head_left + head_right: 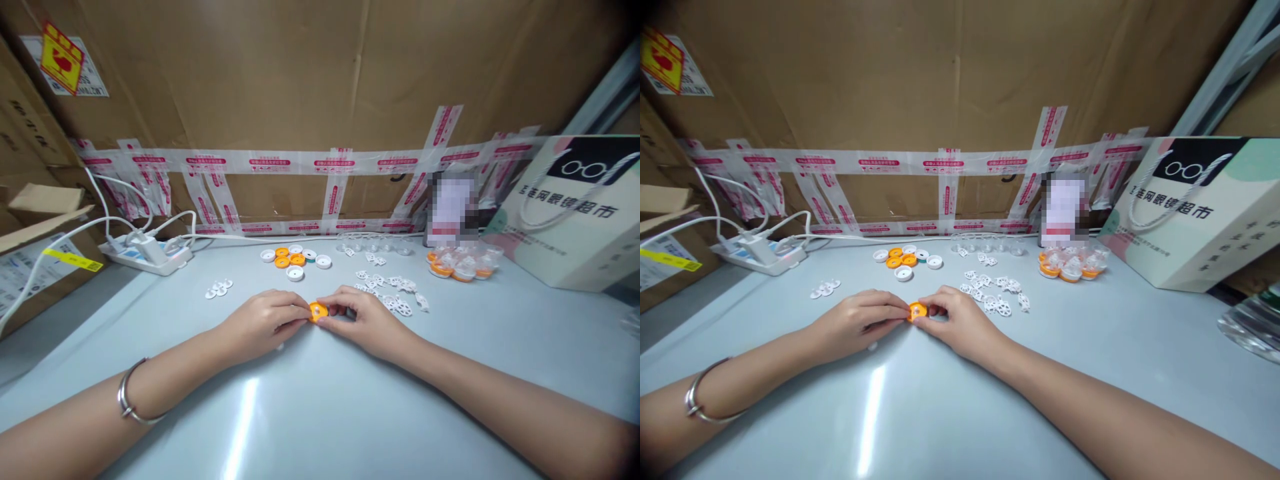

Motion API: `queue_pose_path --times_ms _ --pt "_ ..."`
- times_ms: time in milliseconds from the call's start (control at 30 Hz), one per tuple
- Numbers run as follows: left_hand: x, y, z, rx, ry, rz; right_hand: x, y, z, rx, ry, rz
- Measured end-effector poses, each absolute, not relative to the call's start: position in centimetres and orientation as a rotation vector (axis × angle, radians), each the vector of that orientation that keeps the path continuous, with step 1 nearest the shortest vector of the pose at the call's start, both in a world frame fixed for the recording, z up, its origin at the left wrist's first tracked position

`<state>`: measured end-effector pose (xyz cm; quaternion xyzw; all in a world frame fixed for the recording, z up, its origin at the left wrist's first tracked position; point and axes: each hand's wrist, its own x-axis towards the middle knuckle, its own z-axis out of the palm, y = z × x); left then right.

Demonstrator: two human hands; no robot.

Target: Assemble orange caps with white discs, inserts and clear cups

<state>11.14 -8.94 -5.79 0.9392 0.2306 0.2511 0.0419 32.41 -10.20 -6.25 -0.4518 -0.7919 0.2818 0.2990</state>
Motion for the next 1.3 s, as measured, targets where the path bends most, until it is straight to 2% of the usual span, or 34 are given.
queue_pose_path --times_ms 333,500,700,1300 --pt "11.22 -8.97 -6.16 2.892 0.67 0.712 32.6 -10.15 -6.11 -1.262 -2.075 0.741" --pt "11.12 -8.82 -6.32 2.897 0.659 0.722 32.49 -10.19 -6.09 -1.123 -2.078 0.629" --pt "11.0 -8.99 -6.18 2.799 0.643 0.67 32.63 -10.33 -6.04 -1.111 -2.044 0.755" --pt "10.67 -9.2 -6.07 2.78 0.673 0.667 32.81 -10.37 -6.39 -0.963 -2.113 0.657"
